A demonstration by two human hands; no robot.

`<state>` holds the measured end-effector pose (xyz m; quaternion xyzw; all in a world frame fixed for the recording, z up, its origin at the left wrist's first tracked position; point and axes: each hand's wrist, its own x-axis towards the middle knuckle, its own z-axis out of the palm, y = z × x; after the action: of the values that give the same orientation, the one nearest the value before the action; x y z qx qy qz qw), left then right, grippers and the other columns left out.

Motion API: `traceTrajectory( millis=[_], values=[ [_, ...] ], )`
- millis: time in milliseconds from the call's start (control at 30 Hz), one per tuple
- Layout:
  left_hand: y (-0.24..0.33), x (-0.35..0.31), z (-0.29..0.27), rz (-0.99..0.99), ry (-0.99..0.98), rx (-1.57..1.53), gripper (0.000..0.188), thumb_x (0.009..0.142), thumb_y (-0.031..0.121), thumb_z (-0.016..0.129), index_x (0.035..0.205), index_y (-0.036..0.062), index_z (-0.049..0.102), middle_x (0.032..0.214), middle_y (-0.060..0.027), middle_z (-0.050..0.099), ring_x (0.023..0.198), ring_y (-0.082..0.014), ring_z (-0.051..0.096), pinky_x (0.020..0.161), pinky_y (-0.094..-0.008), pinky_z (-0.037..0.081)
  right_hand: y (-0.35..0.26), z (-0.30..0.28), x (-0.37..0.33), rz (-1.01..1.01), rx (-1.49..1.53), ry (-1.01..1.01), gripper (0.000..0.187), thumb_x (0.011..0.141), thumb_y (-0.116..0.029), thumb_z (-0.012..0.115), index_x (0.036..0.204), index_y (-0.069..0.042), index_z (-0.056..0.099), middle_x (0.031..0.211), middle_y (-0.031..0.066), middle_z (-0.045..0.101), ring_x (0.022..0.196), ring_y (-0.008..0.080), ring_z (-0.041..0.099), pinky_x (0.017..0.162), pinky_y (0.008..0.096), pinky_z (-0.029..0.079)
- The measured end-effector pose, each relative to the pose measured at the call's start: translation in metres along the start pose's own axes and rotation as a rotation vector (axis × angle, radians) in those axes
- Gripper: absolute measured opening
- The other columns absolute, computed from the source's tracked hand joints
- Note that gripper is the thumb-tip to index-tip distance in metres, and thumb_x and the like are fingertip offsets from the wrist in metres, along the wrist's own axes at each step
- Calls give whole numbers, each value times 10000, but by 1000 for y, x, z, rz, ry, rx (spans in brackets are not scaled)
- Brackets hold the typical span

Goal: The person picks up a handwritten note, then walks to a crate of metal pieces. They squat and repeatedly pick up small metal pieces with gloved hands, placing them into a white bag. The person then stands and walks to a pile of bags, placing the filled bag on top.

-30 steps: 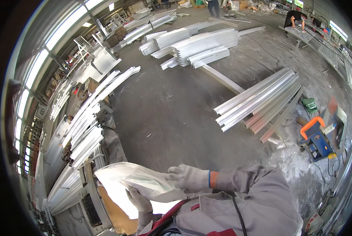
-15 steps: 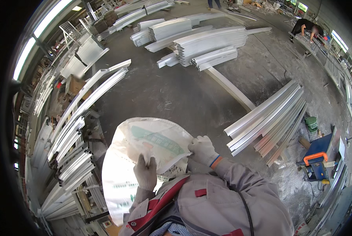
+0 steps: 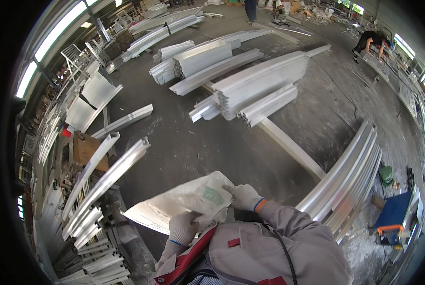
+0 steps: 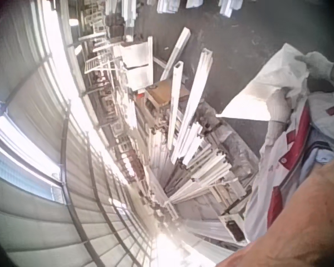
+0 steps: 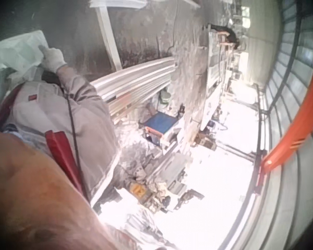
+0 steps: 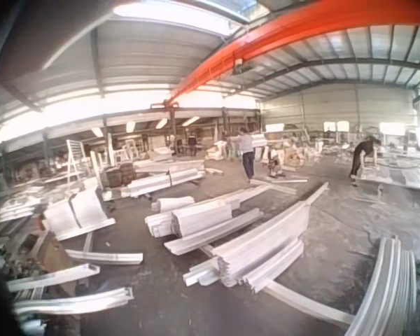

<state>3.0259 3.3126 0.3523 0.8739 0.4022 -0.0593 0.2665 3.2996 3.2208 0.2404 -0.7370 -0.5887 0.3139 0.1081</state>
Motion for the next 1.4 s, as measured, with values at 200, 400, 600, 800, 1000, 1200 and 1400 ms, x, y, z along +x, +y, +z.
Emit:
traceTrajectory(
  millis=[200, 400, 600, 800, 1000, 1200, 1400],
  values=[
    [-8, 134, -87, -37, -67, -57, 376, 882, 214, 671, 1206, 138, 845, 1085, -200, 810, 1020, -391, 777, 931, -493, 609, 21, -123, 170, -150, 63, -221, 857, 903, -418, 816, 1655, -166, 492, 1261, 245, 765, 1143, 441, 749, 982, 479, 591],
    [-51, 276, -145, -74, 101, -296, 324, 869, 82, 662, 1145, 38, 828, 1016, -230, 804, 955, -405, 794, 859, -452, 621, 140, -212, 358, -163, 708, -125, 744, 895, -315, 875, 1548, -56, 632, 1356, 140, 781, 1219, 267, 735, 1041, 418, 584],
    [-132, 433, -217, -9, 278, -231, 339, 919, 56, 672, 1229, -15, 789, 1040, -253, 808, 950, -383, 811, 849, -431, 613, 274, -304, 524, 422, 581, 682, 812, 924, -315, 823, 1590, 10, 489, 1194, 207, 772, 1063, 297, 752, 913, 433, 611],
    [-193, 548, -300, -77, 265, -338, 380, 945, 25, 621, 1294, -46, 753, 978, -248, 804, 892, -279, 800, 807, -387, 591, 339, -342, 635, 689, 852, 635, 497, 915, -228, 801, 1339, -38, 624, 916, 102, 724, 776, 226, 688, 645, 401, 561],
    [-224, 616, -334, -183, 292, -380, 318, 941, 38, 608, 1206, -72, 746, 872, -219, 764, 755, -259, 726, 709, -401, 550, 377, -363, 701, 855, 934, 515, 265, 899, -93, 753, 1075, -46, 560, 783, 101, 647, 635, 225, 609, 504, 413, 432],
    [-218, 669, -340, -253, 383, -428, 351, 937, 67, 610, 1206, -130, 720, 937, -248, 776, 821, -298, 739, 791, -422, 574, 461, -350, 766, 714, 186, 93, 323, 1036, -255, 590, 1332, -137, 643, 1135, 77, 748, 1081, 263, 661, 1018, 503, 315],
    [-184, 712, -351, -305, 473, -414, 294, 930, 46, 597, 1151, -99, 727, 916, -195, 772, 811, -245, 723, 761, -396, 561, 503, -362, 804, 501, -82, 79, 339, 1008, -188, 689, 1342, -135, 671, 1044, 110, 761, 802, 279, 716, 867, 516, 472]
  ],
)
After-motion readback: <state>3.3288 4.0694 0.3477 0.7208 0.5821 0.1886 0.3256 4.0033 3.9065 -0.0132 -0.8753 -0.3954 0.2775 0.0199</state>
